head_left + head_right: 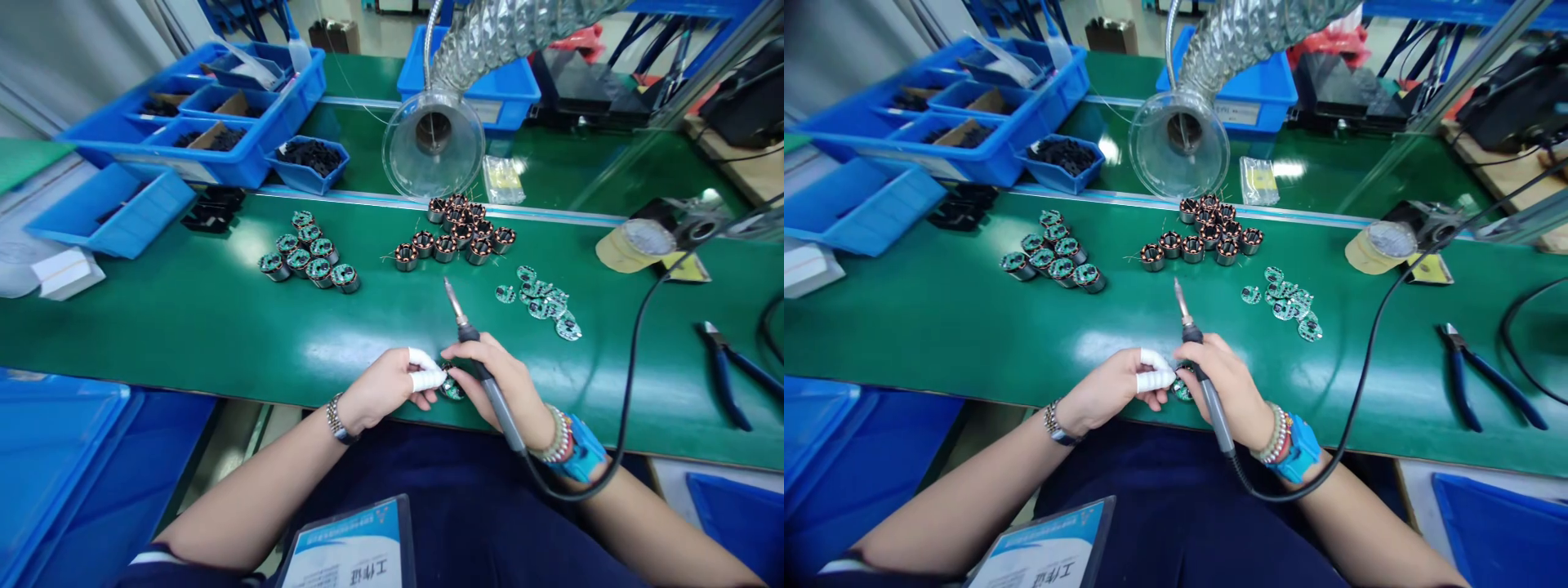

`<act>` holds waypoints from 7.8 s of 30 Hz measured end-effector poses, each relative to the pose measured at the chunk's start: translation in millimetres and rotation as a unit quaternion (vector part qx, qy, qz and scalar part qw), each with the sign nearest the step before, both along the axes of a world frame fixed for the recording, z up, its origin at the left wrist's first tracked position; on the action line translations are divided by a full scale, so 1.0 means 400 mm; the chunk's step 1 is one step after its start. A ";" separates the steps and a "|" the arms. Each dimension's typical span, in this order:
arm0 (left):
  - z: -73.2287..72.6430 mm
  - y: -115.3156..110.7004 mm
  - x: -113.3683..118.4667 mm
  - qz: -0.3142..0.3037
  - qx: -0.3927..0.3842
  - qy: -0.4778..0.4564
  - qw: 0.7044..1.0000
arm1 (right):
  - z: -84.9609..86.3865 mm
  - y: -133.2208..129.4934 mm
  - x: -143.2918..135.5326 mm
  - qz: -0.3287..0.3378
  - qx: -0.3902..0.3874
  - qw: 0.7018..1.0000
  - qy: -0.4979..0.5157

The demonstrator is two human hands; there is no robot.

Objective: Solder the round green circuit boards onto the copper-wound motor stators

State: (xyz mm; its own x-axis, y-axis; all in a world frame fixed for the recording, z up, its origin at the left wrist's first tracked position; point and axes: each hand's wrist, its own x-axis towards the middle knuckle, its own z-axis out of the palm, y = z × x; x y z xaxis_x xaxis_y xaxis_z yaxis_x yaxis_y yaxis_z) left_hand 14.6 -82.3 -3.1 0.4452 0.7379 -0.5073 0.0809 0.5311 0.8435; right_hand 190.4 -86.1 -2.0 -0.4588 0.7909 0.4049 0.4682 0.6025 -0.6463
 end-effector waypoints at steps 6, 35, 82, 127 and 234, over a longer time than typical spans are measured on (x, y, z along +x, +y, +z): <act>0.007 0.000 0.006 0.012 0.002 0.004 1.000 | 0.014 0.030 -0.015 0.068 0.011 0.998 -0.012; 0.015 0.023 0.010 0.012 0.048 0.017 0.999 | 0.082 -0.031 0.114 -0.006 -0.024 0.996 0.087; 0.010 0.028 -0.004 -0.052 0.079 0.070 0.993 | 0.080 0.153 0.410 -0.460 0.166 0.872 0.010; 0.002 -0.017 0.044 0.067 -0.045 -0.045 0.996 | -0.020 -0.036 0.048 -0.053 0.007 0.998 -0.040; 0.033 0.078 -0.005 -0.287 0.641 0.360 0.615 | -0.056 -0.037 0.058 -0.041 -0.008 0.999 0.027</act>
